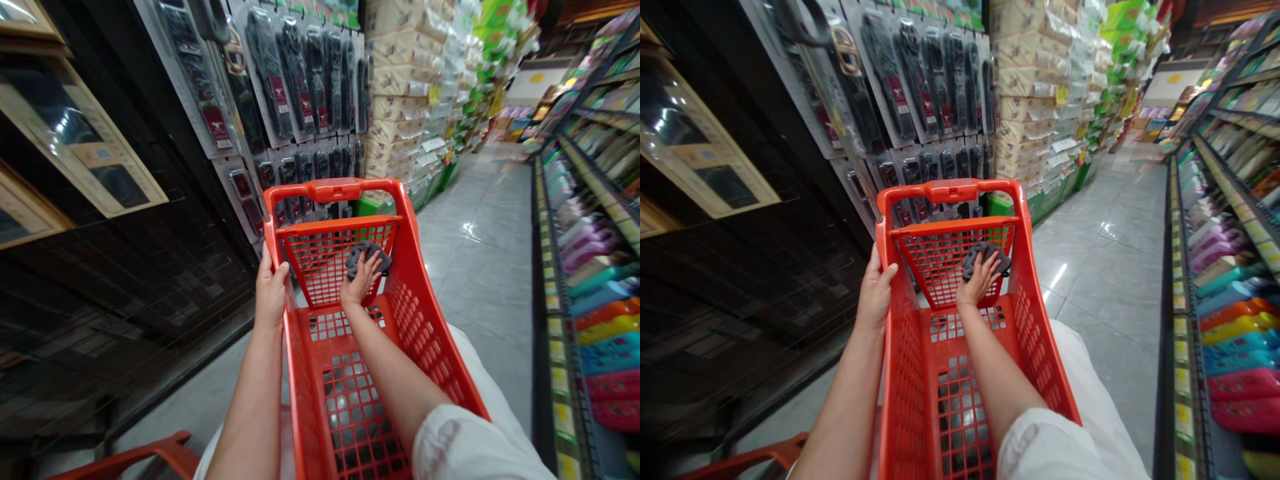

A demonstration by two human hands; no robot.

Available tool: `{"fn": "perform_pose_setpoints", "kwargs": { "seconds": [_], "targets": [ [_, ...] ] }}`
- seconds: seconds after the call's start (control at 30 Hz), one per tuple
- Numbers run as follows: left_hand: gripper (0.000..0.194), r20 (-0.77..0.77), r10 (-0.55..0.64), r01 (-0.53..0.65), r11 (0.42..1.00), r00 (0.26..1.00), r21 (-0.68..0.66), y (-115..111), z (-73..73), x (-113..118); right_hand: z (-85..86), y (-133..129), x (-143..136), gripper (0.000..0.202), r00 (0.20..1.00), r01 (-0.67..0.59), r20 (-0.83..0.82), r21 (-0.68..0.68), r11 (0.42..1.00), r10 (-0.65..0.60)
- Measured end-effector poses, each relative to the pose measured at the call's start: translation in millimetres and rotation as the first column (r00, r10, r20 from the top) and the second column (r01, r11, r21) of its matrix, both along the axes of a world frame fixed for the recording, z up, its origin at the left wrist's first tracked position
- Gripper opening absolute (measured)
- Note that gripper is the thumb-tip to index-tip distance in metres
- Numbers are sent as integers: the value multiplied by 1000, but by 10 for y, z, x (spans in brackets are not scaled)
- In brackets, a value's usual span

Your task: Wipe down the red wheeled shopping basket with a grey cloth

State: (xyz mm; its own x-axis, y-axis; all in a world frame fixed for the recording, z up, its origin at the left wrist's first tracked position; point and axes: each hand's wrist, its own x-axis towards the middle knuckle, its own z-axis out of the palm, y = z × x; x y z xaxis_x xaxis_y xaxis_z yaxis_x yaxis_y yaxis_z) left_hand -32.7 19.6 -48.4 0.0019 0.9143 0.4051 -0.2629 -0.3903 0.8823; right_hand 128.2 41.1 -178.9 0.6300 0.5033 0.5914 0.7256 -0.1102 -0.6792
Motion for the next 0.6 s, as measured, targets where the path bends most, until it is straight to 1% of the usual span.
{"fn": "perform_pose_setpoints", "kwargs": {
  "seconds": [0.07,0.13,0.17,0.2,0.23,0.27,0.3,0.33,0.37,0.4,0.43,0.53,0.6],
  "targets": [
    [67,-3,4,-4,1000,1000,-2,3,-4,-12,172,46,-194,82,995,-84,41,-51,995,86],
    [68,-6,13,-13,1000,1000,-8,1,-4,-34,343,60,-300,79,956,-212,177,-145,967,236],
    [68,-5,21,-21,1000,1000,-13,-1,0,-46,409,58,-307,76,904,-284,270,-203,937,333],
    [68,-4,26,-26,1000,1000,-17,-5,5,-58,456,53,-281,72,822,-356,367,-265,896,435],
    [68,-3,28,-28,999,1000,-22,-9,12,-68,484,49,-225,68,719,-418,453,-324,849,527],
    [68,-1,24,-24,999,1000,-24,-13,20,-76,495,45,-147,64,616,-463,517,-373,804,594],
    [68,0,16,-16,1000,1000,-23,-17,29,-81,491,43,-54,61,538,-489,558,-405,773,632],
    [68,2,9,-9,1000,1000,-19,-21,38,-83,479,41,45,58,503,-495,578,-416,762,643],
    [68,1,2,-2,1000,1000,-15,-23,47,-83,461,38,142,56,517,-484,580,-408,774,629],
    [69,0,-1,1,1000,1000,-13,-24,54,-82,443,33,229,55,567,-456,568,-387,802,596],
    [69,-1,0,0,1000,1000,-11,-25,59,-80,427,27,303,56,637,-415,542,-358,837,548],
    [67,-21,16,-16,1000,1000,-21,-22,63,-81,391,-2,437,61,841,-265,414,-247,932,349],
    [66,-42,29,-30,999,999,-27,-19,61,-87,358,-20,472,67,929,-167,303,-171,971,213]
  ]
}}
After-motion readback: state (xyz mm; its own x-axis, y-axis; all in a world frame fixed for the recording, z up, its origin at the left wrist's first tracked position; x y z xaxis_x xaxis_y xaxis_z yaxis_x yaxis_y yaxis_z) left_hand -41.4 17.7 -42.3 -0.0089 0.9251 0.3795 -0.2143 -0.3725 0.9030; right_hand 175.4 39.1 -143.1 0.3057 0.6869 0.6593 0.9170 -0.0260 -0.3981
